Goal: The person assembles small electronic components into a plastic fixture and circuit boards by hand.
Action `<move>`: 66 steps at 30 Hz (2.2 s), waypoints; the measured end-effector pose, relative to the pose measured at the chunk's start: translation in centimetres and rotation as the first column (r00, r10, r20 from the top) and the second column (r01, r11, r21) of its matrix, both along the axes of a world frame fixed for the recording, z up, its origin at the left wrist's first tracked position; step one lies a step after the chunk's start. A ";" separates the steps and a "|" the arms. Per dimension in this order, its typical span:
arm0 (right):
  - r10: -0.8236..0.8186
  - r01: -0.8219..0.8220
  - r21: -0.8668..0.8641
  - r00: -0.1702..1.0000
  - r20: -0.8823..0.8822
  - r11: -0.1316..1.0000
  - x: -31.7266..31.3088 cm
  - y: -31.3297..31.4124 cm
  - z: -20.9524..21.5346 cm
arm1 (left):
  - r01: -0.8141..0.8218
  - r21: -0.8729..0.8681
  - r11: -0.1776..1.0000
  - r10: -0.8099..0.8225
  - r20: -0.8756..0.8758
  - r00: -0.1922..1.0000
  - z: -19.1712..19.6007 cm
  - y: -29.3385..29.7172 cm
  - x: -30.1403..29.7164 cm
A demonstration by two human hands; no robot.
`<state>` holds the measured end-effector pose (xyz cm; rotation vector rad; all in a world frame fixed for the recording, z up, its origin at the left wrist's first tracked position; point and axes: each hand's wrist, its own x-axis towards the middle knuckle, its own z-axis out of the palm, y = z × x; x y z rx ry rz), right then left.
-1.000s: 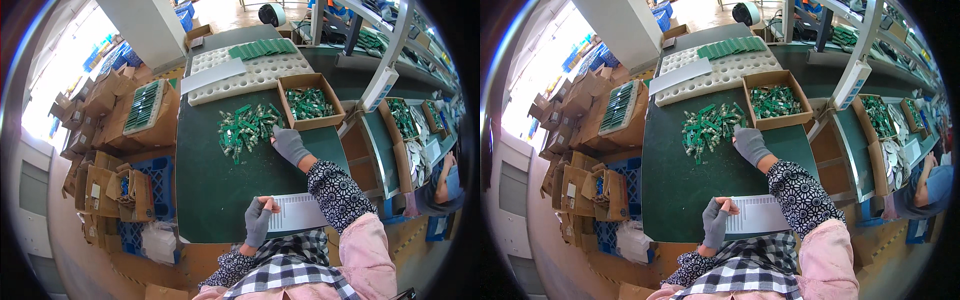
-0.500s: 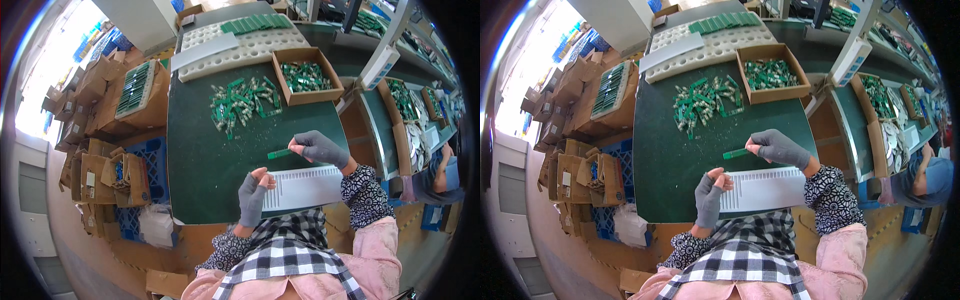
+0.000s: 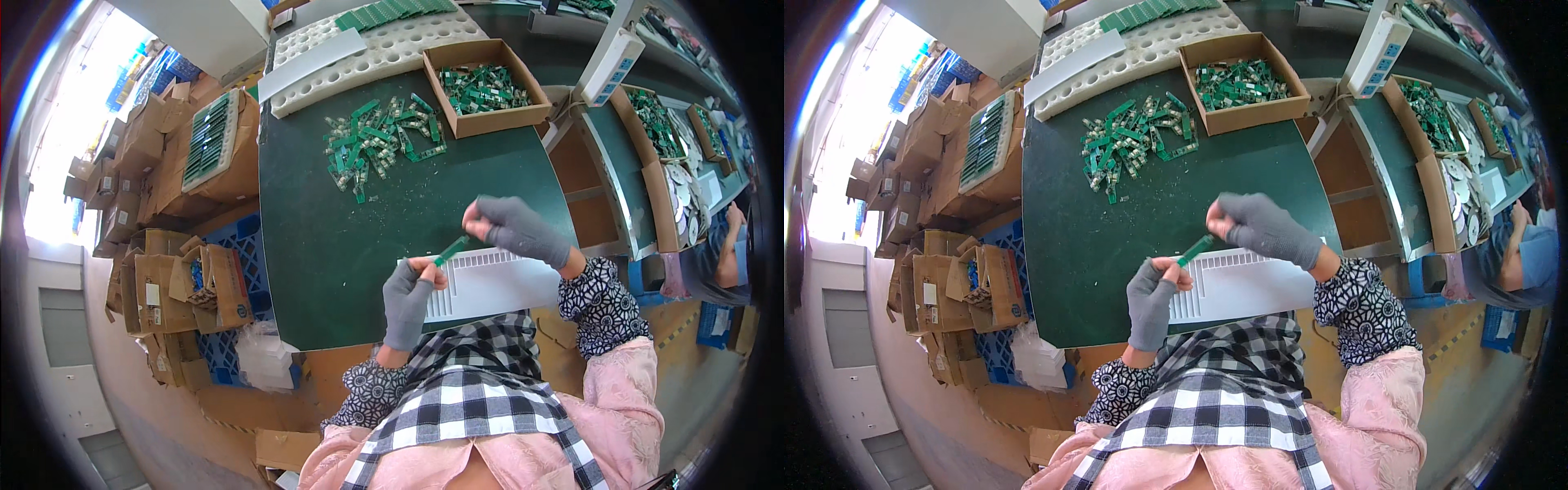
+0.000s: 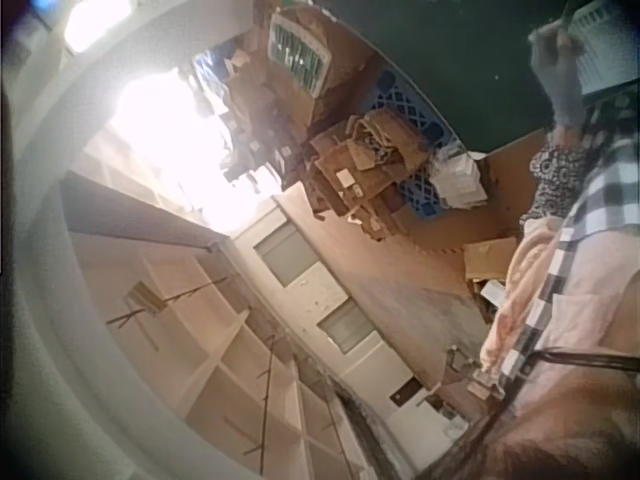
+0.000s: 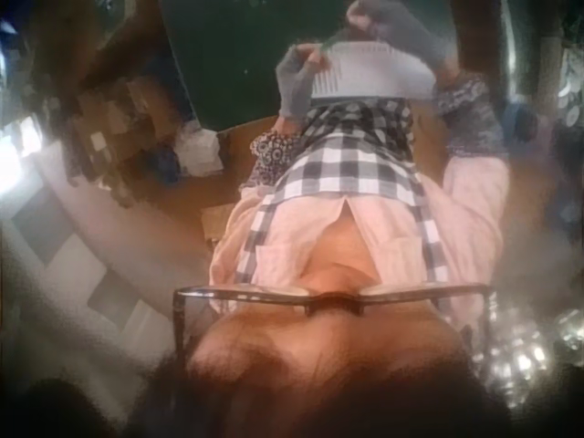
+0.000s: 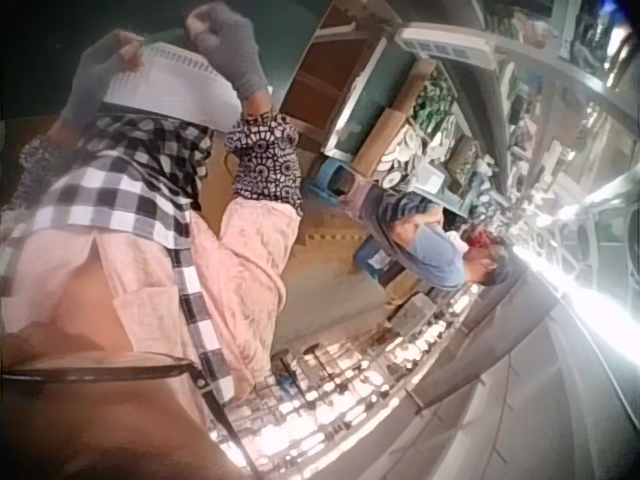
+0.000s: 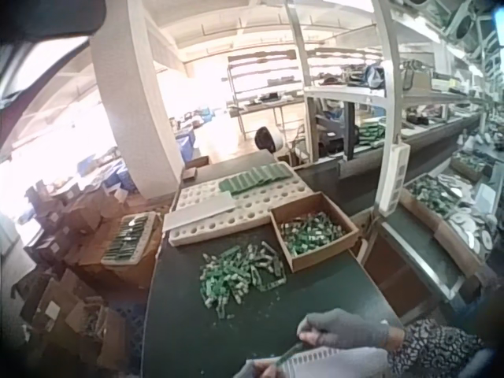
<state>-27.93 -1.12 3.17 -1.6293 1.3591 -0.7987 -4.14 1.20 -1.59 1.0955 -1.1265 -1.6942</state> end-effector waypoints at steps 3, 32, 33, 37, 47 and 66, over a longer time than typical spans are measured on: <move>-0.047 0.047 -0.105 0.999 0.002 0.993 1.9 1.7 -0.4 | -0.120 0.026 0.992 0.120 -0.038 0.992 -0.6 -0.2 -0.1; -0.260 0.247 0.082 0.924 0.281 0.966 4.4 4.1 -3.9 | -0.021 -0.004 1.000 0.021 0.040 0.999 -0.1 -0.4 -0.9; -0.266 0.253 0.083 0.921 0.284 0.964 4.6 4.2 -4.0 | -0.015 -0.004 1.000 0.015 0.043 0.999 -0.1 -0.4 -0.9; -0.309 0.307 0.041 0.937 0.161 0.951 5.2 4.3 -3.7 | -0.012 -0.010 1.000 0.013 0.057 0.998 0.0 -0.3 -1.0; -0.322 0.322 0.022 0.936 0.142 0.946 5.4 4.3 -3.9 | -0.003 -0.017 1.000 0.004 0.069 0.998 0.3 -0.2 -1.0; -0.379 0.386 -0.021 0.913 0.150 0.922 4.9 3.7 -2.4 | -0.021 -0.051 0.999 0.026 0.100 0.995 0.5 -0.5 -0.7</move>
